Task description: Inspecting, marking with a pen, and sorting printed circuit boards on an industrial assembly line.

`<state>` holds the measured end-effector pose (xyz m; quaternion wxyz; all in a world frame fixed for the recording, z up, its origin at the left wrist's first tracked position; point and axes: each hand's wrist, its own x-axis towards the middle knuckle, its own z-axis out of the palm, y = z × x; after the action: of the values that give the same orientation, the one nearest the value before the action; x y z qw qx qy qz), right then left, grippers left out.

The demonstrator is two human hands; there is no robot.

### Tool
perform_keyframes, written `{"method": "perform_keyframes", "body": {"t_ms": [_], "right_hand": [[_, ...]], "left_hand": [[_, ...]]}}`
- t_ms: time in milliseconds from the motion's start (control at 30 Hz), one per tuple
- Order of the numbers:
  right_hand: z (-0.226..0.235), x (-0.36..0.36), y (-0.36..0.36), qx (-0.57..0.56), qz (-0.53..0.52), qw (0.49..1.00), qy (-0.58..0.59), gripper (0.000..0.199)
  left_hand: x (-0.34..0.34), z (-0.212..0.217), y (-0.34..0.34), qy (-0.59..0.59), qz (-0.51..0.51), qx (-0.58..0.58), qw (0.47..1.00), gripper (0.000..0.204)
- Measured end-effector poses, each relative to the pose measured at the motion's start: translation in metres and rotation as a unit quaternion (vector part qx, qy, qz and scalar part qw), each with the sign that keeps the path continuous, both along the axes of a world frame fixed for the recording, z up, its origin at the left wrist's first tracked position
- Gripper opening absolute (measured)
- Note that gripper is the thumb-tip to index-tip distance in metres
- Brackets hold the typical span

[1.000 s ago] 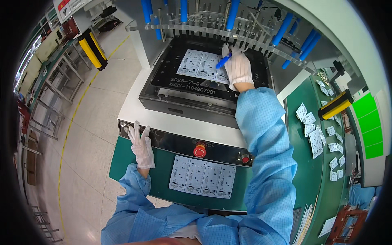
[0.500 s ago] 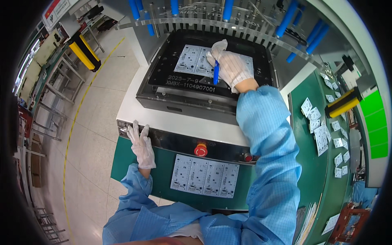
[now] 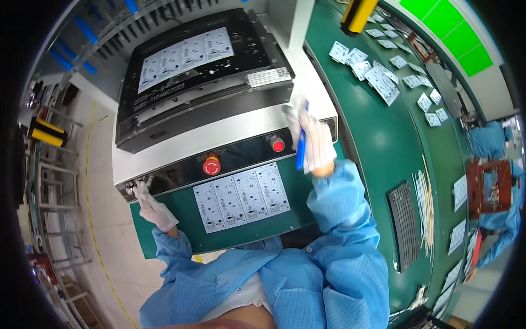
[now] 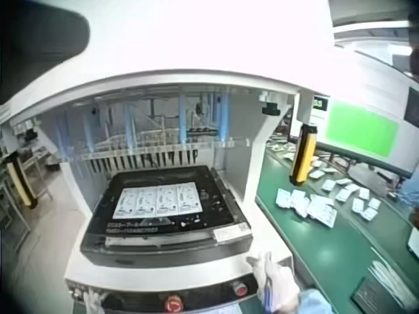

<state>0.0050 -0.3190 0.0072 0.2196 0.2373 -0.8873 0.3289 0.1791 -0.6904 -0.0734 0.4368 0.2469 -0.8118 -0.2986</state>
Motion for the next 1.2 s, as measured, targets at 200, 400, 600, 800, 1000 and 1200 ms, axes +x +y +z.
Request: {"method": "perform_keyframes", "body": {"t_ms": [200,400,600,800,1000,1200], "right_hand": [[-0.055,0.055,0.007,-0.339,-0.215,0.853,-0.334,0.028],[-0.042,0.054,0.003,0.214,-0.175,0.961,-0.024,0.019],[-0.021,0.124,-0.070,0.160,0.206,0.965,-0.019,0.024],[-0.056,0.160,-0.114,0.223,0.146,0.961,0.072,0.031],[-0.004,0.134,-0.041,-0.069,0.148,0.984,0.075,0.021],[0.025,0.150,0.059,-0.786,0.126,0.558,-0.235,0.059]], "left_hand": [[-0.001,0.003,-0.002,-0.081,0.037,-0.051,0.995,0.040],[-0.004,0.007,0.002,-0.046,0.006,-0.025,0.999,0.035],[-0.012,-0.011,-0.018,0.054,0.144,-0.169,0.974,0.046],[-0.001,-0.020,-0.018,0.206,-0.026,0.056,0.977,0.073],[0.021,0.032,0.085,0.107,-0.148,0.127,0.975,0.068],[-0.002,0.063,0.240,-0.019,-0.552,0.498,0.668,0.066]]}}
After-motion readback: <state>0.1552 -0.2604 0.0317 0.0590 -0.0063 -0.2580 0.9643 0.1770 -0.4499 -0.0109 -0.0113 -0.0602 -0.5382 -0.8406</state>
